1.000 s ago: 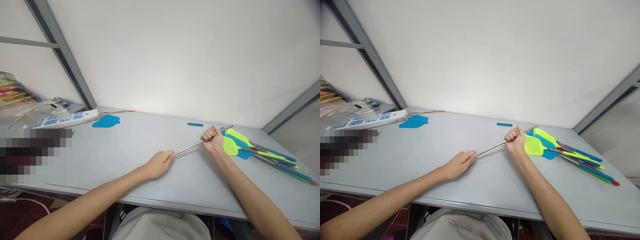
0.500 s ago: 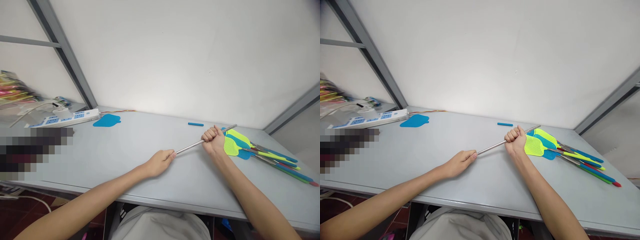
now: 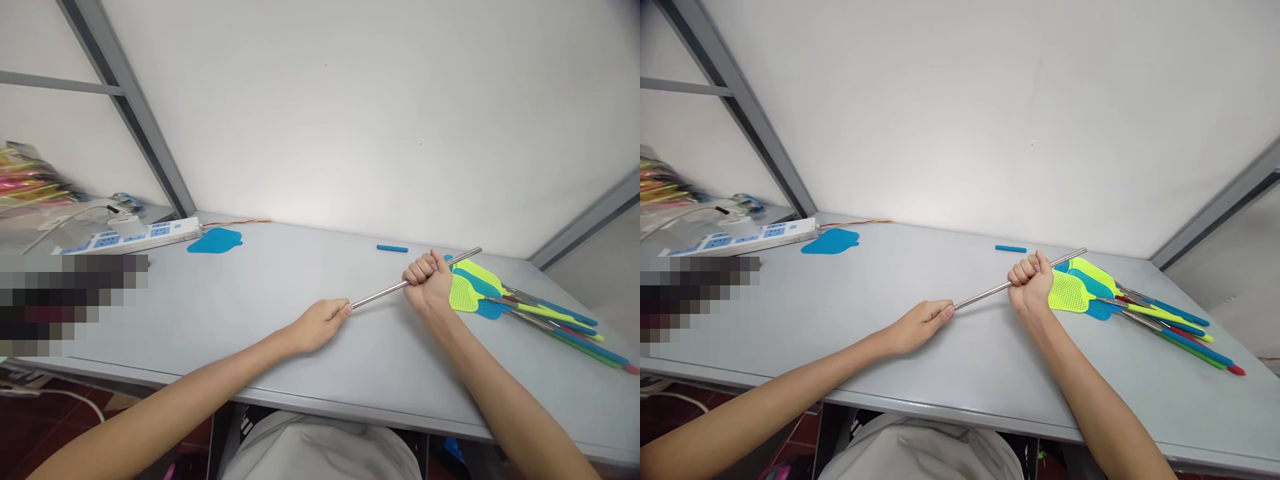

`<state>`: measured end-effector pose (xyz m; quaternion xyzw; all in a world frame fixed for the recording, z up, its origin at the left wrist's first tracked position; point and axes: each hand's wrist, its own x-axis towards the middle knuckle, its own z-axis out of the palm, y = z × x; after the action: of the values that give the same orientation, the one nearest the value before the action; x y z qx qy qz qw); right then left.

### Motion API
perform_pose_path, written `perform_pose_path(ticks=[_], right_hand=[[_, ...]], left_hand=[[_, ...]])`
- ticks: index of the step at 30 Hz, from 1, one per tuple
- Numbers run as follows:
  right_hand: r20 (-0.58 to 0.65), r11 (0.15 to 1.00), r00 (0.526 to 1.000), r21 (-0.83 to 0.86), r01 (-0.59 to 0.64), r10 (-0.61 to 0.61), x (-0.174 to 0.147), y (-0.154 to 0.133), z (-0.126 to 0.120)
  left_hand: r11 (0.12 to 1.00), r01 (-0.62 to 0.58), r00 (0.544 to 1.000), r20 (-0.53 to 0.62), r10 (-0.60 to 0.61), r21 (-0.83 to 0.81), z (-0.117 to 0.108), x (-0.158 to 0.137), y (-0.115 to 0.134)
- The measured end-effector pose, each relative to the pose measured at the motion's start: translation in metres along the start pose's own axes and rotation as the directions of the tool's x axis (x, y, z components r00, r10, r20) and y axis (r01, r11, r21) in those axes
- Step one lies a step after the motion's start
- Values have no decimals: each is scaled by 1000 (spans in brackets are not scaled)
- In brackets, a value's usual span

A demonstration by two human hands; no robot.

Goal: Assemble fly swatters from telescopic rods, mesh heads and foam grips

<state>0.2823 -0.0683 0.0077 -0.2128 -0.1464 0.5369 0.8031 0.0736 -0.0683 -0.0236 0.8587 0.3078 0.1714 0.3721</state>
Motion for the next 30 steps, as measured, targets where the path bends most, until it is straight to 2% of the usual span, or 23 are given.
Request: perform_pose_path(ticks=[16,23,30], right_hand=[[15,998,999,-51,29,-28,-5,8,0],[-24,999,999,-32,33,-34,-7,11,2],[-1,998,1000,-56,17,-17,-8,1,7]], left_hand=[[1000,17,1000,11,-17,10,-1,0,-1],[1000,10,1000,8,-10,12,-1,1,-3],[1000,-2,1000,-5,2,-15,1,2,2]])
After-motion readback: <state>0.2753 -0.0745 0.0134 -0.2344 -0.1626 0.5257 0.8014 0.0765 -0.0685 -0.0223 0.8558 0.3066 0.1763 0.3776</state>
